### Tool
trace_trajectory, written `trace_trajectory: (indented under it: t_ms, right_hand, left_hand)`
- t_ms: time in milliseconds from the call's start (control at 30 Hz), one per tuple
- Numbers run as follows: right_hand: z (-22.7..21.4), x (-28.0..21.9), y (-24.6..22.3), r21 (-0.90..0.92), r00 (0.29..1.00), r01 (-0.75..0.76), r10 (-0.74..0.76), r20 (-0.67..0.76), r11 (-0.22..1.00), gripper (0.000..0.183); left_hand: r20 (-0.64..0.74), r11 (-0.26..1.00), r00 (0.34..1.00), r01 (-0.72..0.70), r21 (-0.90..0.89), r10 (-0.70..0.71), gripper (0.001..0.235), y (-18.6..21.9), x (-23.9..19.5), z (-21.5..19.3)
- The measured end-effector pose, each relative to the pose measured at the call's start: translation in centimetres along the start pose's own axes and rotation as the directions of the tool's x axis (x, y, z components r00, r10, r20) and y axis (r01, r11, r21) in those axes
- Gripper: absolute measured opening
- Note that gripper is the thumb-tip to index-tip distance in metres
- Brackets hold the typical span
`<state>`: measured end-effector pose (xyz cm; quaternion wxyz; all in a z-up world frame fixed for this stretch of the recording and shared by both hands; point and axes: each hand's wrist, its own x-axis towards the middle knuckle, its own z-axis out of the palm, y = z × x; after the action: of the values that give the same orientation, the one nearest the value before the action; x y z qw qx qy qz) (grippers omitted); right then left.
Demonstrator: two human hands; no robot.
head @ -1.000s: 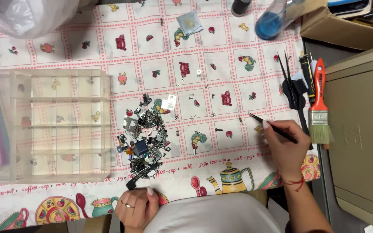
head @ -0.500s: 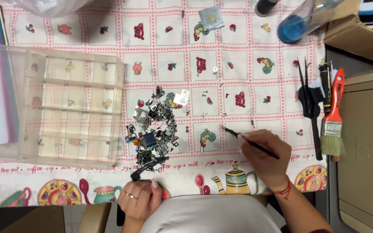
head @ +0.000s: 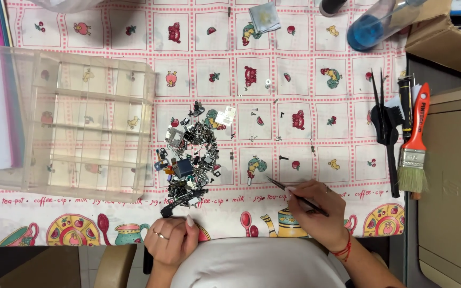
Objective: The person uses tweezers to pick up small electronic components from a pile on a patterned tablecloth and places them into a clear plastic organizer box. The person repeatedly sorts the components, moving them from the central pile into the box's compartments.
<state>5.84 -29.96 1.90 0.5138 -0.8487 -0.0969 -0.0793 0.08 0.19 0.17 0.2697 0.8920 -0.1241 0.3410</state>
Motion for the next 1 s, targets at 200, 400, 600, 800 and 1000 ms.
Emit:
trace_trajectory:
  t_ms: [200, 400, 600, 800, 1000]
  right_hand:
    - [-0.5, 0.4, -1.0, -0.067, 0.986, 0.163, -0.165, -0.036, 0.984, 0.016]
    - [-1.5, 1.3, -2.0, -0.021, 0.985, 0.148, -0.149, -0.082, 0.989, 0.016]
    - [-2.2, 4.0, -2.5, -0.009, 0.988, 0.082, -0.082, -0.131, 0.997, 0.013]
    - [-0.5, 8.0, -5.6, -0.042, 0.988, 0.120, -0.115, 0.102, 0.992, 0.012]
    - [3.4, 10.2, -6.8, -0.017, 0.898, 0.305, -0.282, 0.339, 0.952, 0.008]
  left_hand:
    - [-0.017, 1.000, 1.000, -0.013, 0.017, 0.013, 0.027, -0.2, -0.4, 0.2]
    - [-0.013, 1.000, 1.000, -0.010, 0.020, 0.010, 0.027, -0.1, -0.5, 0.1]
    - [-0.029, 0.999, 0.998, -0.048, -0.012, 0.048, 0.026, 0.0, 0.7, -0.1]
    - [-0.045, 0.999, 0.998, -0.038, 0.016, 0.039, 0.025, -0.2, 0.3, -0.2]
    - [-0.053, 1.000, 0.998, -0.026, -0.013, 0.025, 0.026, -0.1, 0.6, -0.6]
